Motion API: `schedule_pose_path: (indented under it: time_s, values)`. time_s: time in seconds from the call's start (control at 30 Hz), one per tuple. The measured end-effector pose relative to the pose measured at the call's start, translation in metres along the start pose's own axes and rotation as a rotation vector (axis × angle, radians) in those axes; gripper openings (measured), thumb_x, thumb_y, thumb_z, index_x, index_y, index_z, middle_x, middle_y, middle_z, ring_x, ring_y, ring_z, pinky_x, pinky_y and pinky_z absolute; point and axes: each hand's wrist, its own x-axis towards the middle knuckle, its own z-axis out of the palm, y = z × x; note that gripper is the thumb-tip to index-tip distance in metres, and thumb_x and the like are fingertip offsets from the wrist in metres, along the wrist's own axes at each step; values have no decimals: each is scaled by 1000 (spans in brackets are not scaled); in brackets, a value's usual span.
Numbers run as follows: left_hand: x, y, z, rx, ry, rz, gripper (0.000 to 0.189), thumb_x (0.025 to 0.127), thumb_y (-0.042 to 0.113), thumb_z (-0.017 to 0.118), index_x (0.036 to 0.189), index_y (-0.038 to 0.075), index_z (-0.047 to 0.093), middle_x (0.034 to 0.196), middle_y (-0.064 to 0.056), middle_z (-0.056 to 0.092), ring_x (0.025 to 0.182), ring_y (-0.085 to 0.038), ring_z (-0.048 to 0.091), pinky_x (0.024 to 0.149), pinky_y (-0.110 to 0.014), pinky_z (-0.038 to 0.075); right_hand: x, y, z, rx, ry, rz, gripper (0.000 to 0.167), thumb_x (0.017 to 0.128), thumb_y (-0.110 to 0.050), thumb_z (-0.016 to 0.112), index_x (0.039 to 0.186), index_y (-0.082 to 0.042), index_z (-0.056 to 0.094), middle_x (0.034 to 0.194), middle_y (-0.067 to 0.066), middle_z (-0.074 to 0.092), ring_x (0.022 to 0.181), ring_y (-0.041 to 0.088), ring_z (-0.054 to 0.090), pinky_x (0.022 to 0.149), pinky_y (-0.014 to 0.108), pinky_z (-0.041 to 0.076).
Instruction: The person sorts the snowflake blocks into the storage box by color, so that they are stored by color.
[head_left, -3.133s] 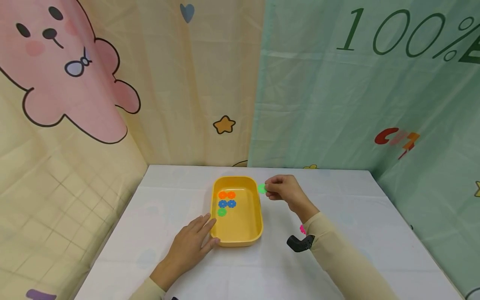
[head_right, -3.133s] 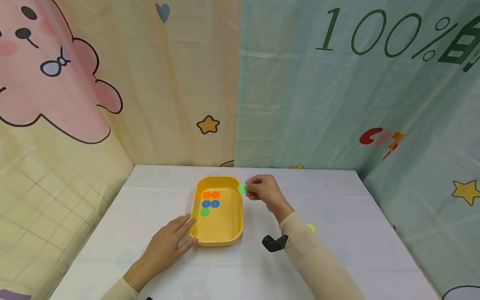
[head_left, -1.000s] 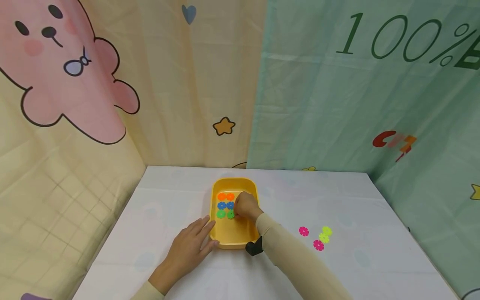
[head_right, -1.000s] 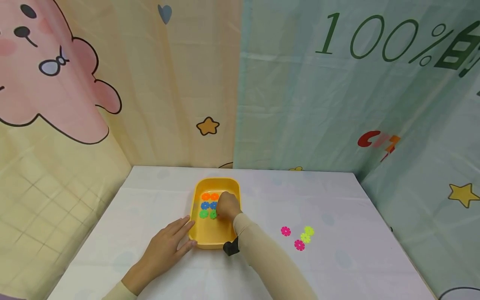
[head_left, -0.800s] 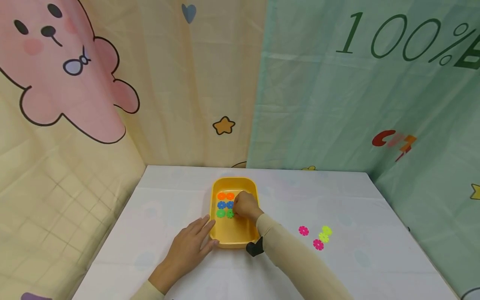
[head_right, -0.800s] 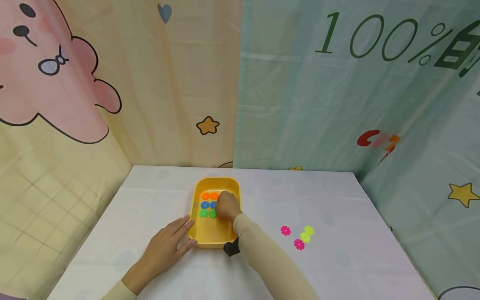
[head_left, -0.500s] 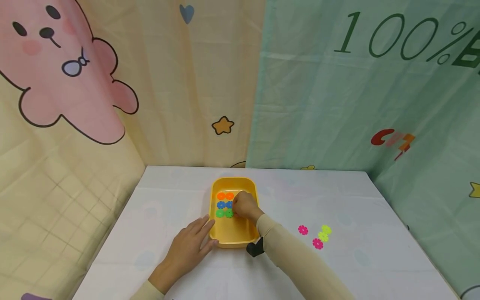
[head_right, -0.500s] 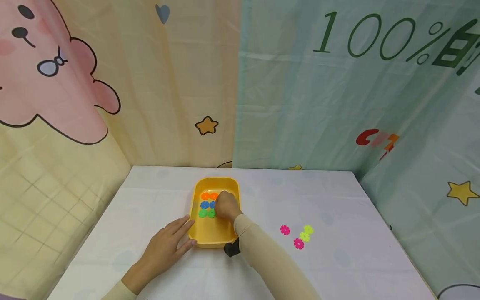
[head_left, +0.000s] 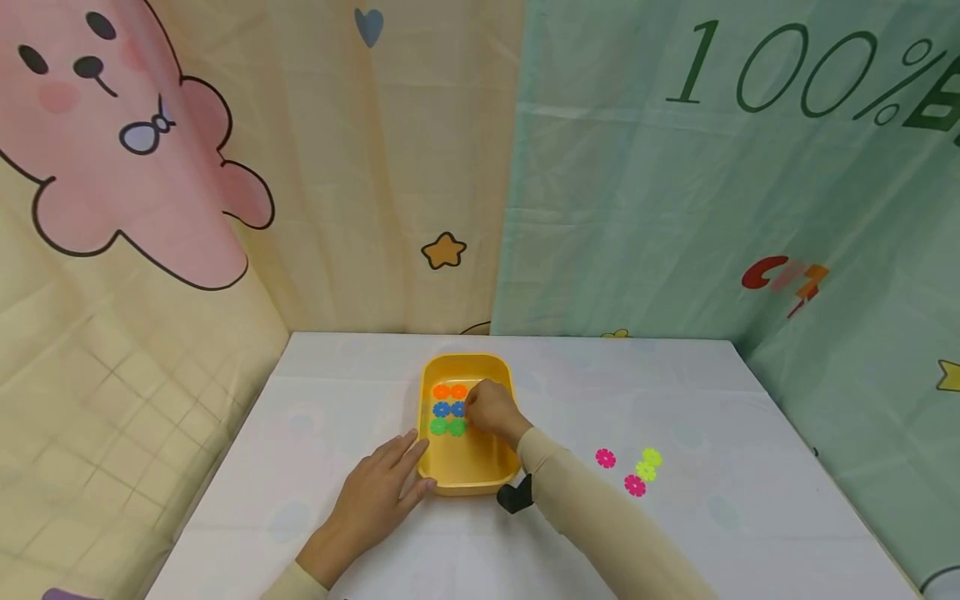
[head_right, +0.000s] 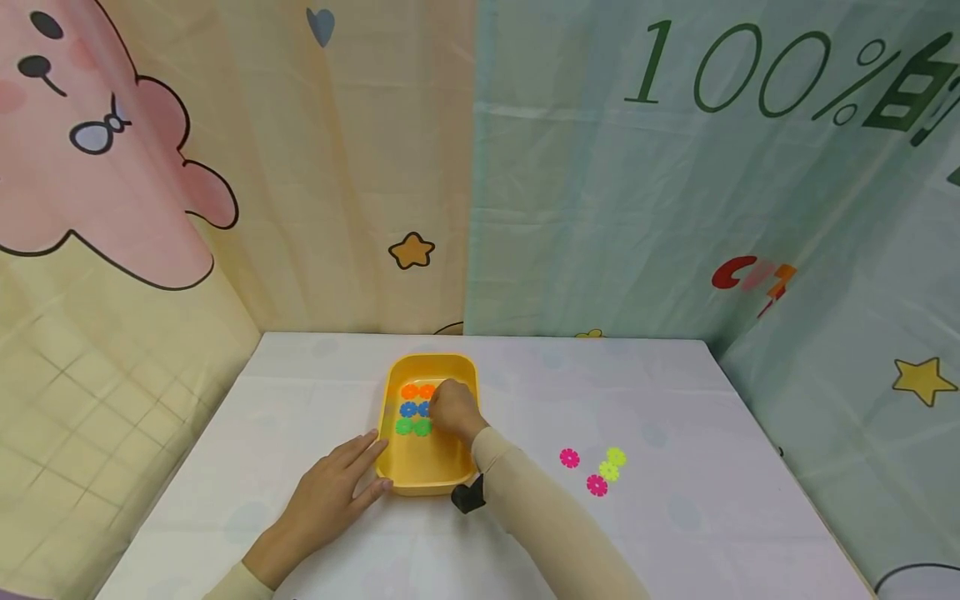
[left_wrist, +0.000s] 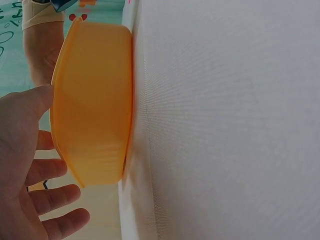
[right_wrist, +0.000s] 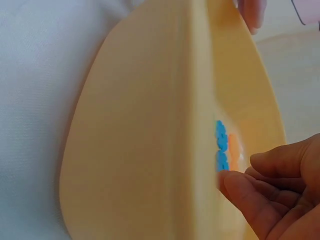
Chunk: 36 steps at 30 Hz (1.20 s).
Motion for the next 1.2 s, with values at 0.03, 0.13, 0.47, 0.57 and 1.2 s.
schedule_pose_path:
  time_s: [0.03,0.13,0.47,0.57,1.2]
  values:
    - [0,0,0,-1,3,2,64,94,51,68,145,14,58,154,-8,51,136,-31,52,102,-54,51,-1,0,-2,18,-3,-2,11,90,-1,67,85,-2,76,73,4,65,66,17,57,55,22,47]
    - [0,-1,0,1,13,9,64,94,52,68,145,13,58,153,-8,52,136,-31,53,101,-54,51,-6,-1,-10,98,-17,-11,11,92,-2,66,91,2,77,78,6,68,68,17,61,59,24,52]
    - [0,-1,0,-9,21,11,65,94,51,69,145,13,58,154,-7,51,137,-30,52,101,-53,51,-29,2,-55,371,78,25,15,95,-6,67,106,3,73,94,12,71,76,21,71,73,32,63]
    - [0,-1,1,-9,32,15,64,93,50,71,144,13,59,153,-8,52,136,-31,52,101,-54,51,-36,10,-70,424,129,22,19,95,-7,69,111,3,72,99,13,72,79,23,73,72,32,63]
    - [0,-1,1,34,70,45,63,92,49,72,141,12,61,151,-11,54,134,-35,54,104,-57,47,-86,103,-128,-46,426,-151,24,98,-9,63,118,0,72,113,17,74,103,34,69,85,50,58]
